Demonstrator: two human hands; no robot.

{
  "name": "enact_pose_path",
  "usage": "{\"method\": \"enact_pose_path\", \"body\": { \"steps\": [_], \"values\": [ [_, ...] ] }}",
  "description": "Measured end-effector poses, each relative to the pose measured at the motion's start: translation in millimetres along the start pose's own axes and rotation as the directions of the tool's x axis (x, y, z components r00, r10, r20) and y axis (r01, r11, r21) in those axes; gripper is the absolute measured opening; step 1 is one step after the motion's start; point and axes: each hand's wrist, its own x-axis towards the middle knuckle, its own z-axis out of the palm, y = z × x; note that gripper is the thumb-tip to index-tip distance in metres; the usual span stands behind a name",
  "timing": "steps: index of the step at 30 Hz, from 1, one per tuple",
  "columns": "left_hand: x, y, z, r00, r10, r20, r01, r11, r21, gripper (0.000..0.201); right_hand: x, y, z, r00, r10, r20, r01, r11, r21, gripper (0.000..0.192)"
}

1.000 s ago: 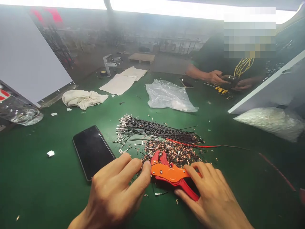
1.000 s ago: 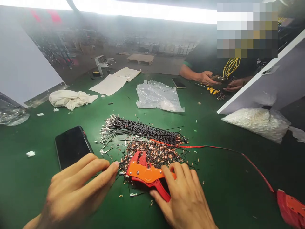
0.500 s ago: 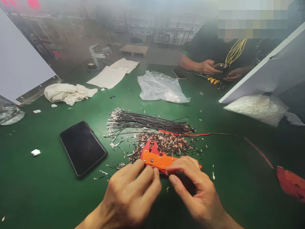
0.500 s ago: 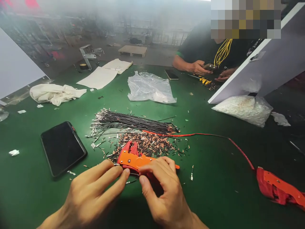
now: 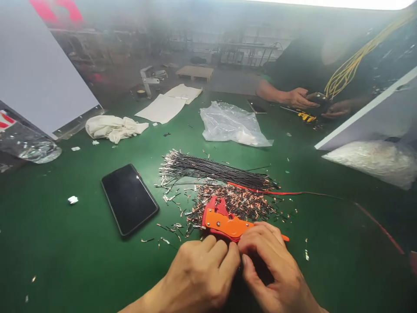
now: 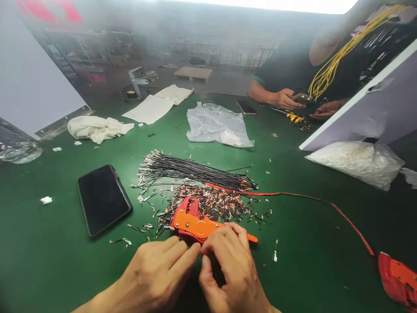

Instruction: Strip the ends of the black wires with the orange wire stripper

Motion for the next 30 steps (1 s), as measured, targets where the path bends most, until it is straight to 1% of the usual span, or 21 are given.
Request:
{"method": "enact_pose_path", "body": {
  "steps": [2, 4, 8, 10, 15, 20, 23, 26, 30],
  "values": [
    [-1.8, 4.2, 3.4, 1.000, 0.006, 0.006, -0.006, 0.999, 0.039, 0.019, -0.9, 2.3, 0.8, 0.997, -0.074, 0.023, 0.075, 0.995, -0.068, 0.017],
    [-3.4, 7.7, 6.2, 1.000, 0.016, 0.011, -0.017, 0.996, 0.086, 0.019, -2.6, 5.8, 1.2, 0.991, -0.117, 0.061, 0.124, 0.985, -0.123, 0.018],
    [-5.6, 12.3, 9.2, 0.999, 0.048, 0.025, -0.051, 0.990, 0.135, 0.024, -8.2, 13.3, 2.8, 0.977, -0.119, 0.177, 0.149, 0.975, -0.167, 0.017],
    [-6.2, 14.1, 10.1, 0.998, 0.052, 0.021, -0.055, 0.987, 0.152, 0.025, -10.8, 15.0, 5.3, 0.979, -0.103, 0.174, 0.133, 0.976, -0.173, 0.016],
    [-7.7, 19.0, 14.7, 1.000, -0.001, 0.005, 0.001, 0.984, 0.177, 0.020, -14.5, 12.7, 15.3, 0.996, -0.042, 0.077, 0.052, 0.989, -0.138, 0.014],
    [-11.8, 25.4, 18.7, 0.998, -0.058, 0.013, 0.054, 0.979, 0.194, 0.019, -14.7, 12.7, 15.5, 0.996, -0.048, 0.069, 0.053, 0.996, -0.074, 0.016],
    [-14.0, 29.1, 19.2, 0.997, -0.074, 0.028, 0.067, 0.977, 0.204, 0.019, -13.0, 13.1, 7.9, 0.987, -0.063, 0.149, 0.073, 0.995, -0.061, 0.018],
    [-15.3, 32.1, 20.1, 0.996, -0.085, 0.038, 0.075, 0.972, 0.222, 0.021, -10.8, 11.6, -0.5, 0.969, -0.032, 0.246, 0.043, 0.998, -0.040, 0.022],
    [-18.9, 35.8, 24.2, 0.995, -0.082, 0.050, 0.068, 0.968, 0.240, 0.024, -8.5, 10.4, -6.2, 0.959, 0.016, 0.284, -0.022, 1.000, 0.020, 0.025]
  ]
}}
